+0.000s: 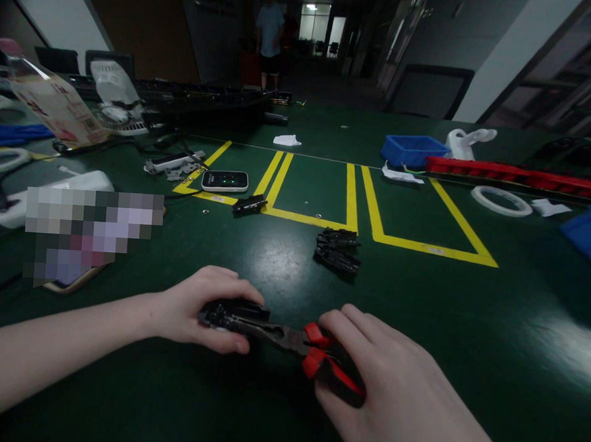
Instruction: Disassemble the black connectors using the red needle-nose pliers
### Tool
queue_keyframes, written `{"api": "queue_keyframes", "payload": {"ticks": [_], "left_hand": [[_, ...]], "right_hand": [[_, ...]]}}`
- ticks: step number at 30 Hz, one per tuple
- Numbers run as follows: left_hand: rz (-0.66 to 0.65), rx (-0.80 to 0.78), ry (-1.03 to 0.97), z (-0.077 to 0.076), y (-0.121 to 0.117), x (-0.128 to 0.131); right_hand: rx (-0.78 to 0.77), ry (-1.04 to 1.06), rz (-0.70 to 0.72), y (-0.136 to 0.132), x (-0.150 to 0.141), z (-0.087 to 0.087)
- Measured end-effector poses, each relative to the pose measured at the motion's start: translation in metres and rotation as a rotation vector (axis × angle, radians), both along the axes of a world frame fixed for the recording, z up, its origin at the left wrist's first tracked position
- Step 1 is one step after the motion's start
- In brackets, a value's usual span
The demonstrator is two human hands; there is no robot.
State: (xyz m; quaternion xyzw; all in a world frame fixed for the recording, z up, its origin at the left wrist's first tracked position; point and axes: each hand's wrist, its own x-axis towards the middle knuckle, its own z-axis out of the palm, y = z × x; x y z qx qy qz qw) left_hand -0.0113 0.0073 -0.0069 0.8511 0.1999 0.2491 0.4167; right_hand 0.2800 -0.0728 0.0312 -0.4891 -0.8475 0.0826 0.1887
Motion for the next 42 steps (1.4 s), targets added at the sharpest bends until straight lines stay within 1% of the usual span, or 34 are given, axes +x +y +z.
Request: {"api": "queue_keyframes", "payload": {"ticks": [5, 10, 13, 17, 23, 26, 31, 34, 37, 39, 42], "left_hand": [[0.000, 0.013, -0.021, 0.000, -0.001, 0.001], [-0.005, 0.044, 0.008, 0.000, -0.001, 0.001], [0.002, 0.085, 0.058, 0.001, 0.000, 0.001], [0.012, 0.113, 0.119, 0.003, 0.000, 0.002], [0.019, 0.138, 0.178, 0.002, 0.000, 0.004], [0.008, 0.153, 0.199, 0.002, 0.000, 0.004], [0.000, 0.118, 0.193, 0.002, 0.000, 0.005], [0.011, 0.082, 0.192, 0.003, 0.000, 0.004], [0.023, 0.042, 0.168, 0.003, 0.000, 0.003], [0.023, 0.003, 0.133, 0.002, -0.001, 0.002], [0.043, -0.059, 0.079, 0.002, -0.001, 0.001]], "right_hand": [[0.090, -0.007, 0.044, 0.006, 0.003, 0.007], [0.072, -0.067, 0.043, 0.004, 0.007, 0.005], [0.152, -0.129, 0.049, 0.003, 0.006, 0.003], [0.275, -0.227, 0.092, 0.003, 0.006, 0.001], [0.400, -0.323, 0.098, -0.002, 0.018, -0.005], [0.384, -0.304, 0.068, -0.006, 0.022, -0.011], [0.242, -0.186, -0.094, -0.017, 0.027, -0.025], [0.214, -0.167, -0.109, -0.020, 0.029, -0.030], [0.210, -0.174, -0.102, -0.016, 0.029, -0.026], [0.207, -0.183, -0.089, -0.011, 0.029, -0.020], [0.204, -0.206, -0.034, -0.004, 0.032, -0.009]]}}
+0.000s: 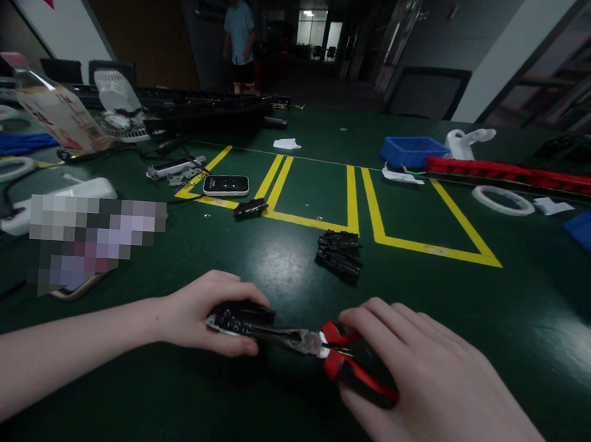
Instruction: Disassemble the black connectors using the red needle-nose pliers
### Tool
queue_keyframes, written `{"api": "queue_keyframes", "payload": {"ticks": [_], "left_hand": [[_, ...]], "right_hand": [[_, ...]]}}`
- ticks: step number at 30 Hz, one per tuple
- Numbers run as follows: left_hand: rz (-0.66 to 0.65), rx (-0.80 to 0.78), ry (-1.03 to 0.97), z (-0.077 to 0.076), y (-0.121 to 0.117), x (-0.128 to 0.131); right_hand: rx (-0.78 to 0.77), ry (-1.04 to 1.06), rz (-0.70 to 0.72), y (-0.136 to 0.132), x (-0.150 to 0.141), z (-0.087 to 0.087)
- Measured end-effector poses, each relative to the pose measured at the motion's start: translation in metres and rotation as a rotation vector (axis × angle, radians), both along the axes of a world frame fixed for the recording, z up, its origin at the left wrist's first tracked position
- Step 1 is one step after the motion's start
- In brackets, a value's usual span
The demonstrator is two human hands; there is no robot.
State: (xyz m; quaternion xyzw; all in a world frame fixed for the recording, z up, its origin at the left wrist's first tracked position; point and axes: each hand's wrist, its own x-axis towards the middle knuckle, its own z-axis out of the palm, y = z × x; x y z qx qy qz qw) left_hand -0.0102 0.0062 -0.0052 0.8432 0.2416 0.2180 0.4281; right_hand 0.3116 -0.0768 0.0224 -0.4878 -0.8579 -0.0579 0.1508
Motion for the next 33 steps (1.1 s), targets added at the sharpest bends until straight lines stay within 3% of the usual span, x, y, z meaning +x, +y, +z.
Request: {"api": "queue_keyframes", "payload": {"ticks": [9, 25, 33], "left_hand": [[0.018, -0.026, -0.041, 0.001, 0.001, -0.002], [0.027, 0.019, -0.014, 0.002, -0.002, 0.001], [0.026, 0.021, -0.019, 0.003, -0.001, 0.001]], "right_hand": [[0.061, -0.065, 0.039, 0.003, 0.007, 0.003], [-0.187, 0.178, -0.018, -0.004, -0.017, 0.007], [-0.214, 0.214, -0.050, -0.001, -0.026, 0.009]]}}
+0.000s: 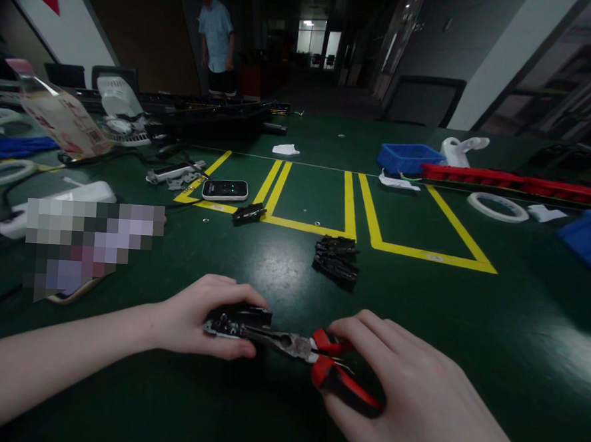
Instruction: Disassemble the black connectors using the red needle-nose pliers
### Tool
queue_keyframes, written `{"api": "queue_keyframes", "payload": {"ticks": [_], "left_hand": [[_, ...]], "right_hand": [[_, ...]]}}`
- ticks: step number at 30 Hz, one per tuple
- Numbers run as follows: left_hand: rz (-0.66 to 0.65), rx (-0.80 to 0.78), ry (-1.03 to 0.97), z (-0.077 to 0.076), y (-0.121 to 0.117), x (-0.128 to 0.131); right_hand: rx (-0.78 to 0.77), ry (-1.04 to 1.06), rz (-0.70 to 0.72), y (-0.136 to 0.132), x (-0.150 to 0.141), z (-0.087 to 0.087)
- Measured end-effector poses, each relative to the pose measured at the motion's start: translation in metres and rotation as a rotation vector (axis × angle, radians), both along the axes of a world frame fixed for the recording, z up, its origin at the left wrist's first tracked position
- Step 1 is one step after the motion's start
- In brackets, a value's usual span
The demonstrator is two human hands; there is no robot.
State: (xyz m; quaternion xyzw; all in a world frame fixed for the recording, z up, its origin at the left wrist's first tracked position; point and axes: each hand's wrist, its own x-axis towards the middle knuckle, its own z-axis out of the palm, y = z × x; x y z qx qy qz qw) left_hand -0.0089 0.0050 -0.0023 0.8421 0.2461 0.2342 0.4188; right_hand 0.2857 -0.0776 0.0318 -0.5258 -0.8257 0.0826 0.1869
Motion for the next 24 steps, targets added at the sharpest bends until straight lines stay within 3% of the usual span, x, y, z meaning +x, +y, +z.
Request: {"api": "queue_keyframes", "payload": {"ticks": [12, 24], "left_hand": [[-0.001, -0.036, -0.012, -0.003, 0.000, -0.001], [0.000, -0.044, 0.057, -0.001, 0.002, 0.000]], "right_hand": [[0.023, -0.046, 0.020, 0.000, 0.009, -0.007], [0.335, -0.273, 0.073, -0.005, 0.016, -0.023]]}}
